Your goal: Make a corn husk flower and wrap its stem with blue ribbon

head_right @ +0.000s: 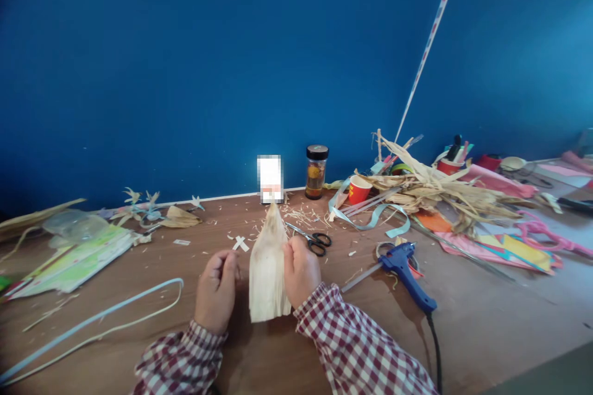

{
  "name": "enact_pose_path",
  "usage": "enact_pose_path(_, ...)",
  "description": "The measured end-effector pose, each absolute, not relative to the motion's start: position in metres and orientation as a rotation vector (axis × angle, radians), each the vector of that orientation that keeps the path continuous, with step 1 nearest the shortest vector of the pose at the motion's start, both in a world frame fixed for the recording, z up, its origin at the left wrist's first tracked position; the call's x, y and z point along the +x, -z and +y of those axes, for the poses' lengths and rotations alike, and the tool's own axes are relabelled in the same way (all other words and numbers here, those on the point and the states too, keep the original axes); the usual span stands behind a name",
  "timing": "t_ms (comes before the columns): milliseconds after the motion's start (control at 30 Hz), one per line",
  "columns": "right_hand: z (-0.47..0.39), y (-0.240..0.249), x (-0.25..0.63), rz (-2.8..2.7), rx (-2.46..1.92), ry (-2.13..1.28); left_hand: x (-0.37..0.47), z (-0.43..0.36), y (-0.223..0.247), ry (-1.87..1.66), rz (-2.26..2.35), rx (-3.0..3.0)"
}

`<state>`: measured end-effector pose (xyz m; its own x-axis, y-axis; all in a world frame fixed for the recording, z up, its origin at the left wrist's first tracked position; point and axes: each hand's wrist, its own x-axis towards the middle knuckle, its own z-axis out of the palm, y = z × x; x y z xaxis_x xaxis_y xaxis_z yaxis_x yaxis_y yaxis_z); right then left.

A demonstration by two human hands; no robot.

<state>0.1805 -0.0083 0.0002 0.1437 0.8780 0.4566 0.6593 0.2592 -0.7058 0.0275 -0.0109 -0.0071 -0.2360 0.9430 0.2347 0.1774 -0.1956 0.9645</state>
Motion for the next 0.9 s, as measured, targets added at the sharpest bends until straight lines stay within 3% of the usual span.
enact_pose_path(167,-0.006,0.0,0.183,-1.557,-1.494,-0.276,0.035,-0.015,0.011,-1.244,1.1,1.159)
enact_pose_path(333,-0.004,-0.001,0.187,-1.568,-1.527,-0.24,0.039,-0.016,0.012,-1.018,1.199,1.316)
enact_pose_path(467,0.006,-0.004,0.205,-1.468,-1.559,-0.146,0.03,-0.008,0.011,-1.118,1.333,1.215)
enact_pose_path(600,0.008,-0.004,0.209,-1.425,-1.564,-0.143,0.028,-0.006,0.009,-1.26,1.135,1.077)
enact_pose_path(733,-0.002,-0.002,0.187,-1.526,-1.439,-0.304,0.039,-0.015,0.015,-1.106,1.027,1.157)
enact_pose_path(900,-0.011,0.003,0.164,-1.438,-1.309,-0.719,0.042,-0.017,0.022,-1.211,1.258,1.193)
